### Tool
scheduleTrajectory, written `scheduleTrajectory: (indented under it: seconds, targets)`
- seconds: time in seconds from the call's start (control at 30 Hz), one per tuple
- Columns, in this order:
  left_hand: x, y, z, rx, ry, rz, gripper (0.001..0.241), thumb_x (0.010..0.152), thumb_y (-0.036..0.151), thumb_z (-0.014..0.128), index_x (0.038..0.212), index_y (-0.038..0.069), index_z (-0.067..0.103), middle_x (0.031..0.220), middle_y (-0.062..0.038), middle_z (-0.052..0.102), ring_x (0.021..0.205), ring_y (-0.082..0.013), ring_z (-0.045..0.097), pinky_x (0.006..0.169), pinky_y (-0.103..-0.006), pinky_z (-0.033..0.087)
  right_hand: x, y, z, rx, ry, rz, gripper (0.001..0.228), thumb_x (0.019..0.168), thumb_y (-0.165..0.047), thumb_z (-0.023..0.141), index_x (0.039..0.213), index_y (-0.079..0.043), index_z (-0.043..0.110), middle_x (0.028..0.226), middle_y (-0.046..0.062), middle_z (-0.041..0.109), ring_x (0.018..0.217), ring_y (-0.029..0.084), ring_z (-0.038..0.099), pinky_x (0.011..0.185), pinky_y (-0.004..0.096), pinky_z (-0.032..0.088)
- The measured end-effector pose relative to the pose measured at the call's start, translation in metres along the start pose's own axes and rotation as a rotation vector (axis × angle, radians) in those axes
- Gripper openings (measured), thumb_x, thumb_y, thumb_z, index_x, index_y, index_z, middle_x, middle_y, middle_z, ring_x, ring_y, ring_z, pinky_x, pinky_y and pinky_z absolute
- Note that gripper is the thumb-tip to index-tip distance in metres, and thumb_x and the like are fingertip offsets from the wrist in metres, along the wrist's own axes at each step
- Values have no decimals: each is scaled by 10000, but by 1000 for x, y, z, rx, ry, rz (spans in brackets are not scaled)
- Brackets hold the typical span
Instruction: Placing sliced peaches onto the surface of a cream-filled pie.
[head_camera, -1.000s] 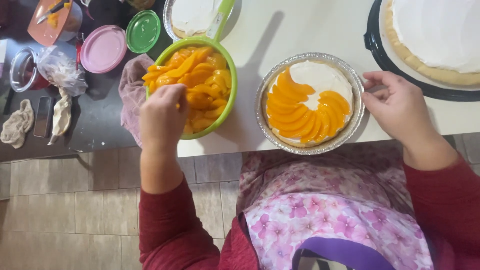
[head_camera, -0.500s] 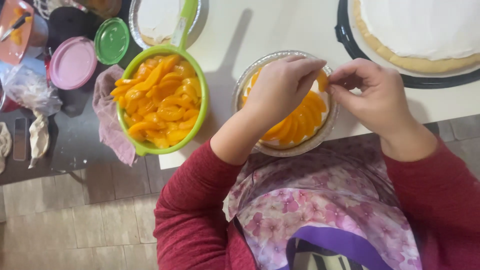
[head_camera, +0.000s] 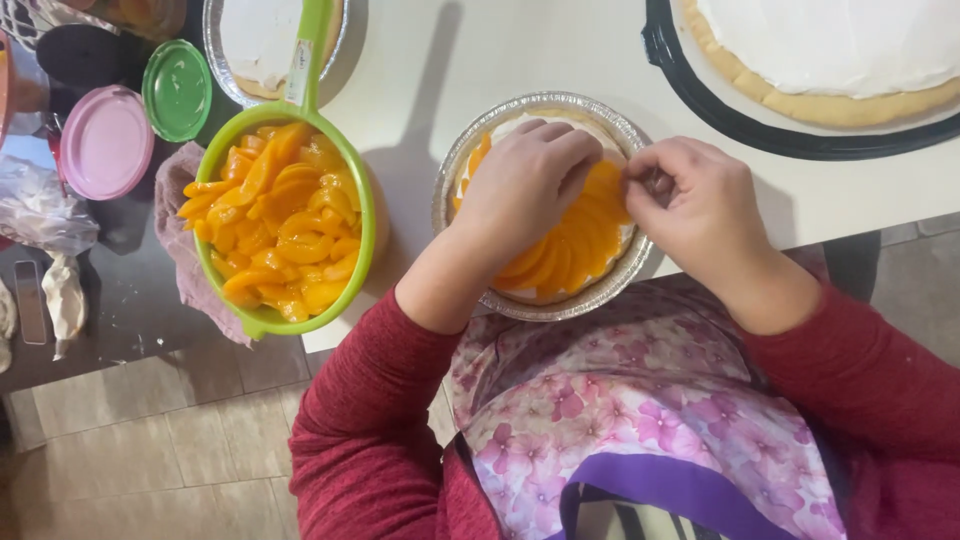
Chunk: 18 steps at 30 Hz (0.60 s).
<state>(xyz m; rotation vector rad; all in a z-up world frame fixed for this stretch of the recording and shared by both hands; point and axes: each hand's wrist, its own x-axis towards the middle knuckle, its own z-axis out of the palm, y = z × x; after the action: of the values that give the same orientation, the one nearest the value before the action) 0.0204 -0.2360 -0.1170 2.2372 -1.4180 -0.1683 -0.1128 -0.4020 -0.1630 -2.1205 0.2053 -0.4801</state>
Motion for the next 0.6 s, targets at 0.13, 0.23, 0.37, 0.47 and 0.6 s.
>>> scheduleTrajectory:
  seconds: [0.13, 0.23, 0.37, 0.47, 0.6]
  targets:
    - [-4, -1, -2, 26, 22, 38, 5, 931, 132, 636, 931, 133, 642, 895, -75, 659, 877, -344, 673, 731, -437, 590, 0, -1, 0, -55, -4, -99, 96, 917, -45, 821, 980, -82, 758, 819, 64, 683, 772, 239, 671, 678, 344, 551]
    - [-7, -4, 0, 51, 40, 59, 20, 914, 130, 649, 902, 120, 660, 879, -80, 653, 855, -344, 661, 713, -432, 585, 0, -1, 1, -57, -6, -118, 78, 942, -58, 823, 980, -86, 761, 846, 61, 690, 783, 241, 666, 687, 346, 550]
    - [-11, -4, -1, 59, 67, 63, 34, 904, 114, 643, 894, 106, 674, 868, -94, 647, 842, -355, 651, 693, -437, 580, 0, -1, 1, -80, -7, -126, 95, 922, -40, 812, 978, -98, 763, 874, 65, 697, 800, 245, 678, 688, 342, 566]
    - [-21, 4, -21, 125, 91, 81, 57, 902, 121, 636, 891, 100, 688, 861, -104, 639, 839, -364, 641, 678, -445, 573, 4, -2, -4, -42, -19, -130, 118, 903, -18, 816, 1002, -65, 771, 912, 102, 711, 825, 286, 690, 707, 370, 580]
    - [-60, 31, -104, 303, 327, -73, 187, 955, 65, 720, 1138, 51, 756, 1095, -79, 689, 970, -242, 627, 873, -366, 544, 18, 7, -17, -184, -94, -197, 140, 1023, 116, 706, 1160, 145, 710, 1092, 241, 667, 749, 238, 608, 638, 299, 540]
